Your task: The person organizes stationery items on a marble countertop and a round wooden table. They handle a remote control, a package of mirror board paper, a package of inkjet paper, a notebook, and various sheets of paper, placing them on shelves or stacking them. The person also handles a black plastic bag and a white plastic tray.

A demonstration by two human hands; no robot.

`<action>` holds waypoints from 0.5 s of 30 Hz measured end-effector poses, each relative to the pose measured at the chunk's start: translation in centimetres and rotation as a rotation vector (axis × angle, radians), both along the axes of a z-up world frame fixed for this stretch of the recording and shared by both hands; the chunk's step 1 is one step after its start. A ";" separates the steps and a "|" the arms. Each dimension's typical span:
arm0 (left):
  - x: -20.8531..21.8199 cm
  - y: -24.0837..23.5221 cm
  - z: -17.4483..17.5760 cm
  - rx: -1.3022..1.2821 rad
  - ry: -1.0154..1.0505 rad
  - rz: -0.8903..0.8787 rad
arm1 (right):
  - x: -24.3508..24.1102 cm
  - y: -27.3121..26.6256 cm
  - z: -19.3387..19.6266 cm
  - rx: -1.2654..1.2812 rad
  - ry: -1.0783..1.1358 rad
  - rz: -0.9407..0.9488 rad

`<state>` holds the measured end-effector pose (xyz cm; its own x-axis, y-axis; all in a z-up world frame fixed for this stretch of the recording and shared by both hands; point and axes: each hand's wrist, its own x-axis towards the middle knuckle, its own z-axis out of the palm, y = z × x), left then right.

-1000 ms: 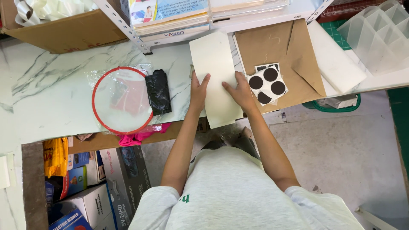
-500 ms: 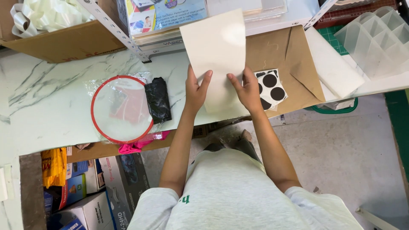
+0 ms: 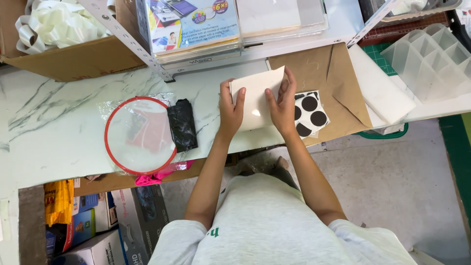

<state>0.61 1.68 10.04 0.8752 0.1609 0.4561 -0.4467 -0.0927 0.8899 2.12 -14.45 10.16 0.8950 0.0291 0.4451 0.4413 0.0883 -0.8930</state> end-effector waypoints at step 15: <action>-0.1 1.7 3.6 -0.336 -0.140 -0.037 | 0.3 -2.6 0.2 -0.243 0.189 0.073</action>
<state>0.54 3.42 13.60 0.8164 0.2912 0.4986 -0.5635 0.2132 0.7981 2.46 -17.03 10.32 0.9527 0.1815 0.2436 0.2662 -0.1126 -0.9573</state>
